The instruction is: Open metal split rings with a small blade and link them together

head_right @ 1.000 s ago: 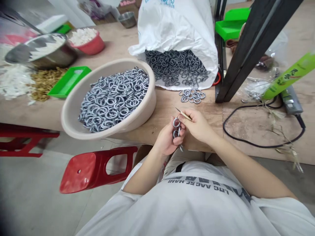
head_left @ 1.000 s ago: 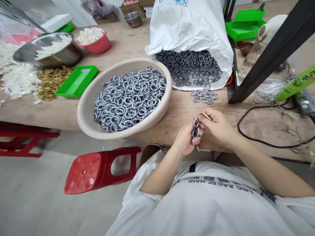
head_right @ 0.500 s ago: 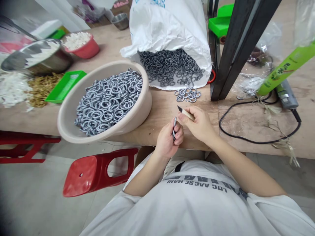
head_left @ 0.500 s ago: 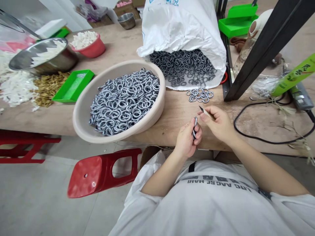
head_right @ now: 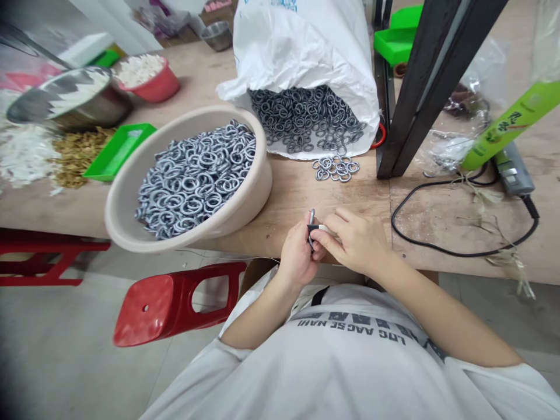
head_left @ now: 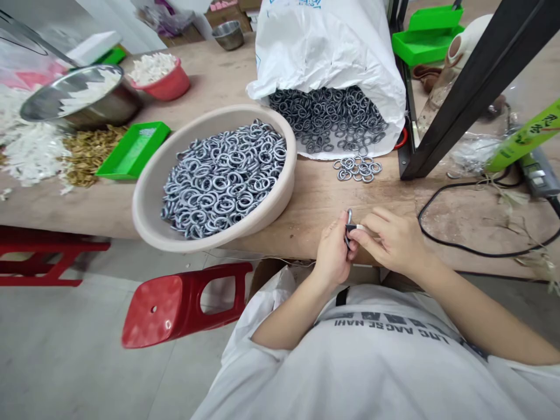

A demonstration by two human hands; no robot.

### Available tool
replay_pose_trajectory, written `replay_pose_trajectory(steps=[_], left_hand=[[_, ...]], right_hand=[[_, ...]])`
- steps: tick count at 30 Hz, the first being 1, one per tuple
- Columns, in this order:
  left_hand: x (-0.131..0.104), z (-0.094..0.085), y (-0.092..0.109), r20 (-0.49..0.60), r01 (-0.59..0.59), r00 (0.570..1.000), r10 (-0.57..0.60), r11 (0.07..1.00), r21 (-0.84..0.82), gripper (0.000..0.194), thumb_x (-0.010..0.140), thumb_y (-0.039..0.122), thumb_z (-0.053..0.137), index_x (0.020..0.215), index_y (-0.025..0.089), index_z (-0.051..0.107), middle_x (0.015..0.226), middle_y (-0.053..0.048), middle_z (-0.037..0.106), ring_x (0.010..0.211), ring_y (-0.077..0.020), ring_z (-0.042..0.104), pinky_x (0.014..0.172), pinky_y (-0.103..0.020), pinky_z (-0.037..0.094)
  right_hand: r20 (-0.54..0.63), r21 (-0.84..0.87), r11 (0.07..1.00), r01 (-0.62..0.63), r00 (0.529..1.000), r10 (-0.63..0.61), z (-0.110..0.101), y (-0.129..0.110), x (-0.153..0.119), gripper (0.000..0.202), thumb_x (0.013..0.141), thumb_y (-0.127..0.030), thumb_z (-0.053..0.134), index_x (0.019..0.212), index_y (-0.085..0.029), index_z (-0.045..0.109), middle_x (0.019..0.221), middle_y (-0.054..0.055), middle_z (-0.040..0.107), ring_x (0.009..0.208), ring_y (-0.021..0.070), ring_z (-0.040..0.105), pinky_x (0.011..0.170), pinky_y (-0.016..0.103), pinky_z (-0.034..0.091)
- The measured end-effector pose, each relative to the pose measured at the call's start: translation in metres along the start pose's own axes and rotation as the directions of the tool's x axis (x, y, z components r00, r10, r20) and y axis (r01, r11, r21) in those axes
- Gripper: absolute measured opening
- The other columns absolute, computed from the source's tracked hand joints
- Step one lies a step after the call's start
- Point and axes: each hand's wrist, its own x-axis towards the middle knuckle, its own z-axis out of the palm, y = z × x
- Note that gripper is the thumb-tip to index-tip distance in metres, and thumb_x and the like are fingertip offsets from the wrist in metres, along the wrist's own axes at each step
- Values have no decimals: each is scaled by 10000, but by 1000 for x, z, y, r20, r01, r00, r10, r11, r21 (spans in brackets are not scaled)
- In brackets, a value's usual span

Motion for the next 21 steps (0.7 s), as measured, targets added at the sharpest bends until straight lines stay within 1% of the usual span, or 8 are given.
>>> replay_pose_trajectory(steps=[2, 4, 6, 8, 12, 16, 19, 21], left_hand=[[-2, 0, -2, 13, -3, 1000, 3, 1000, -7, 477, 790, 551, 697, 638, 183, 435, 479, 76, 391, 375, -35, 299, 347, -163, 193], [-6, 0, -4, 75, 5, 997, -4, 1000, -12, 473, 803, 537, 690, 632, 183, 427, 476, 77, 376, 375, -34, 290, 350, -165, 187], [-9, -2, -5, 144, 31, 989, -28, 999, -20, 461, 810, 521, 691, 640, 184, 426, 487, 77, 376, 373, -33, 290, 353, -172, 191], [-10, -6, -4, 176, 62, 983, -54, 997, -38, 445, 811, 507, 697, 656, 183, 434, 505, 74, 392, 376, -36, 315, 362, -178, 214], [-3, -15, 6, 183, 57, 982, -53, 998, -19, 343, 804, 462, 709, 809, 135, 603, 613, 22, 559, 410, -47, 434, 391, -189, 282], [8, -24, 16, 173, 54, 984, -48, 998, -28, 376, 774, 337, 738, 1079, 128, 670, 795, -25, 669, 497, -58, 532, 409, -174, 326], [15, -30, 20, 129, 72, 990, -59, 992, -104, 295, 782, 319, 737, 1000, 136, 661, 820, -21, 667, 556, -70, 572, 404, -159, 350], [20, -33, 21, 126, 112, 988, -93, 982, -155, 265, 797, 357, 728, 912, 139, 631, 832, -23, 665, 583, -80, 593, 397, -157, 363]], right_hand=[[12, 41, 999, -34, 999, 34, 1, 4, 1, 408, 984, -488, 479, 737, -186, 600, 733, 17, 572, 614, 123, 484, 570, 287, 248], [-9, 96, 984, -153, 988, 155, 2, 16, 5, 430, 995, -493, 446, 721, -190, 579, 675, 7, 557, 604, 131, 492, 580, 285, 264], [-62, 154, 937, -312, 944, 325, 2, 33, 13, 454, 1000, -520, 413, 726, -197, 576, 613, -4, 534, 592, 144, 500, 578, 282, 276], [-80, 179, 901, -394, 907, 413, 3, 49, 24, 477, 1000, -557, 384, 770, -203, 607, 623, 3, 566, 618, 165, 539, 583, 281, 300], [17, -26, 924, -382, 924, 382, 14, 64, 57, 444, 965, -595, 435, 1006, -226, 678, 908, 69, 711, 821, 252, 638, 663, 311, 382], [86, -266, 913, -308, 936, 341, 33, 65, 90, 408, 920, -463, 585, 1215, -186, 635, 1210, 164, 663, 1006, 338, 633, 788, 400, 440], [118, -323, 894, -310, 924, 363, 35, 65, 98, 342, 945, -335, 545, 1212, -140, 631, 1236, 199, 640, 1028, 345, 627, 819, 425, 445], [144, -308, 903, -298, 924, 354, 31, 63, 94, 311, 960, -326, 515, 1177, -144, 642, 1202, 194, 653, 1014, 337, 629, 806, 413, 445]])
